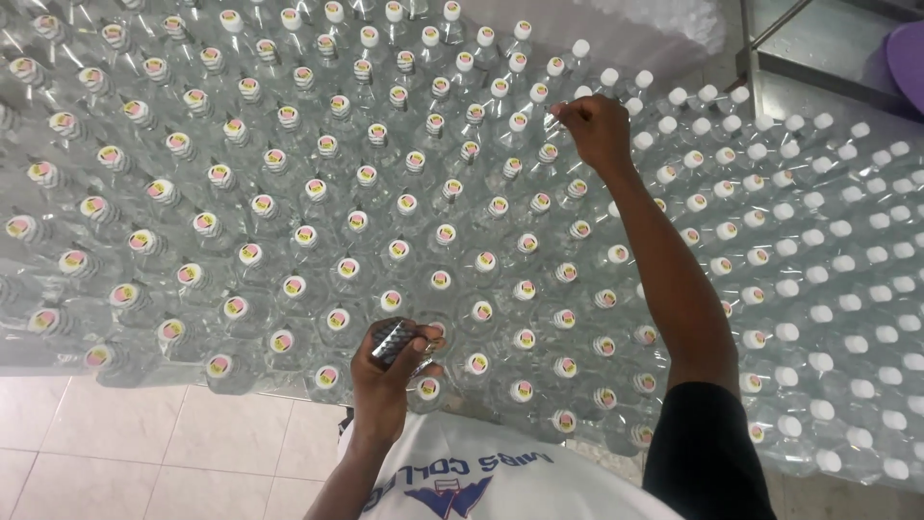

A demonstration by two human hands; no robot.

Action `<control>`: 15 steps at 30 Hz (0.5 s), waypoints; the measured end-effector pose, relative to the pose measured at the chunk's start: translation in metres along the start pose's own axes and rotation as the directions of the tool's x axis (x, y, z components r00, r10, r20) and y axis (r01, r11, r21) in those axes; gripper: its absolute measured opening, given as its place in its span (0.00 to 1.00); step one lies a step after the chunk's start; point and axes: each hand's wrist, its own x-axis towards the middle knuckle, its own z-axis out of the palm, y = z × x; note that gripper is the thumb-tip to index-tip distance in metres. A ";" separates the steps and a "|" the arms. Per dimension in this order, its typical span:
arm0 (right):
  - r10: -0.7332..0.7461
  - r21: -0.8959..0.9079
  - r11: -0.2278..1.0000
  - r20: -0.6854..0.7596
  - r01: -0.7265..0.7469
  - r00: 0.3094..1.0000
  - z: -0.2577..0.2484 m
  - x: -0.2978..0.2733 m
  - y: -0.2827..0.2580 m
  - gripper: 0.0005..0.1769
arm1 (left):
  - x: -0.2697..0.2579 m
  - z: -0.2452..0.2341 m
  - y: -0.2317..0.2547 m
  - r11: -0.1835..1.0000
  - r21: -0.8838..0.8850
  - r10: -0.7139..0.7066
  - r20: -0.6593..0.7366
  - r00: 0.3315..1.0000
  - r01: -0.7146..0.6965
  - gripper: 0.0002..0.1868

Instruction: Manually applying small circular labels to the center of white bottle caps on a large array of water bottles.

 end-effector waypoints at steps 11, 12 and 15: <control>0.162 -0.134 0.980 0.109 -0.147 0.981 0.060 0.044 0.061 0.33 | 0.009 -0.014 -0.002 0.998 0.009 0.070 -0.031 0.997 -0.069 0.12; 0.166 -0.134 0.979 0.109 -0.151 0.980 0.061 0.043 0.058 0.33 | 0.010 -0.015 -0.002 0.998 0.011 0.066 -0.030 0.997 -0.066 0.12; 0.242 -0.145 0.964 0.117 -0.224 0.963 0.065 0.041 0.046 0.32 | 0.011 -0.015 0.000 0.998 0.014 0.059 -0.035 0.998 -0.058 0.12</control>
